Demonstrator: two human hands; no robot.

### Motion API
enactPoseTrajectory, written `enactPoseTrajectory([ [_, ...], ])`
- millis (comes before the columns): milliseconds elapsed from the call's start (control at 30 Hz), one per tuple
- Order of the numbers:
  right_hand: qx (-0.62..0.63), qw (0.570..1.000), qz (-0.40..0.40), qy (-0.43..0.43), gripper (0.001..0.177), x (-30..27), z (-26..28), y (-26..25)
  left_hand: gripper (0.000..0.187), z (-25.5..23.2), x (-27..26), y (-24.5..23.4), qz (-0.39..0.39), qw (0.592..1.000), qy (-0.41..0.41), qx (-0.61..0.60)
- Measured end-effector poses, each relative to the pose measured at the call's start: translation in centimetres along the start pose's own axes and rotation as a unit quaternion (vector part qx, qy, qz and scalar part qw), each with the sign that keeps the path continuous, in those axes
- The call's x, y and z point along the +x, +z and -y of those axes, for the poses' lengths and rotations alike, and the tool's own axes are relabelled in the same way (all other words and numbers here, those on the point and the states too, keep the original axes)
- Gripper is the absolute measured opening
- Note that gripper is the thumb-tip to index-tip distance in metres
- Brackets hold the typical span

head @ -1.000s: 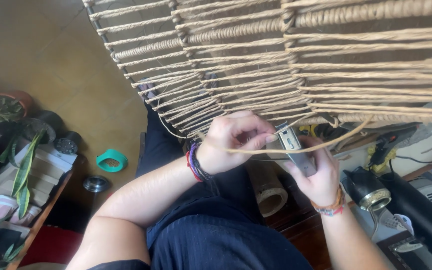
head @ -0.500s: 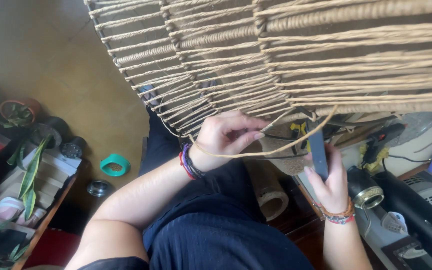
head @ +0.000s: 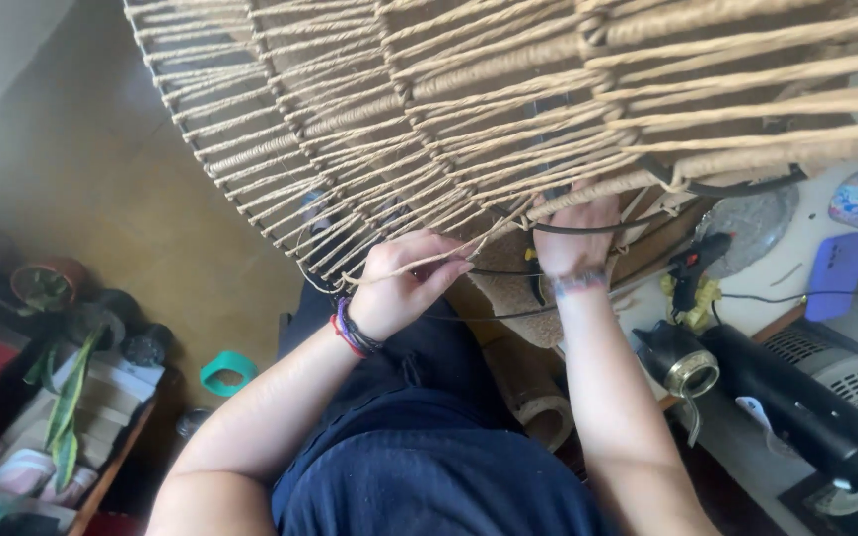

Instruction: Securing twine or wicker material to a frame using pliers, glue, and scissors to create a woven structure.

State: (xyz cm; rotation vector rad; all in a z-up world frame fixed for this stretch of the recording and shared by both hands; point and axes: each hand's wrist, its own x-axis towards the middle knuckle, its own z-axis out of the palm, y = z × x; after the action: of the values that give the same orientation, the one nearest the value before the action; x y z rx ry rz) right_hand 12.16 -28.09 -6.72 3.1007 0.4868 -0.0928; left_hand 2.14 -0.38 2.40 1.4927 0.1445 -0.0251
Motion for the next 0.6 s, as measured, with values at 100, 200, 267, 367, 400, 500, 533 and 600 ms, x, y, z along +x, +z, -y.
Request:
enactPoseTrajectory([
  [100, 0.055, 0.996, -0.067, -0.014, 0.070, 4.0, 4.2, -4.7, 0.005, -0.1, 0.5, -0.3, 0.016, 1.000, -0.019, 0.016],
  [200, 0.009, 0.998, -0.064, -0.008, 0.084, 0.5, 0.7, -0.1, 0.007, 0.0, 0.8, -1.2, 0.046, 0.998, -0.037, 0.023],
  [267, 0.098, 0.987, -0.121, 0.031, 0.044, -3.7, 3.3, -5.5, 0.009, 0.1, 0.8, -1.4, 0.064, 0.996, -0.062, 0.022],
  [367, 0.216, 0.947, -0.183, 0.153, 0.026, -10.9, 3.0, -5.4, 0.010, 0.2, 1.3, -1.7, 0.087, 0.992, -0.094, 0.017],
  [400, 0.248, 0.921, -0.188, 0.235, 0.030, -13.3, 2.2, -4.1, 0.010, 0.2, 1.6, -1.7, 0.089, 0.991, -0.099, 0.014],
  [500, 0.113, 0.974, -0.119, 0.156, 0.049, -14.3, 2.3, -2.3, 0.010, 0.0, 1.7, -1.9, 0.092, 0.989, -0.113, 0.007],
  [533, 0.113, 0.973, -0.120, 0.162, 0.049, -13.8, 2.4, -2.1, 0.010, 0.1, 1.8, -1.8, 0.098, 0.989, -0.113, 0.009],
  [600, 0.010, 0.988, -0.095, 0.123, 0.072, -12.7, 2.5, -1.5, 0.011, 0.4, 1.9, -1.7, 0.098, 0.987, -0.127, -0.013],
])
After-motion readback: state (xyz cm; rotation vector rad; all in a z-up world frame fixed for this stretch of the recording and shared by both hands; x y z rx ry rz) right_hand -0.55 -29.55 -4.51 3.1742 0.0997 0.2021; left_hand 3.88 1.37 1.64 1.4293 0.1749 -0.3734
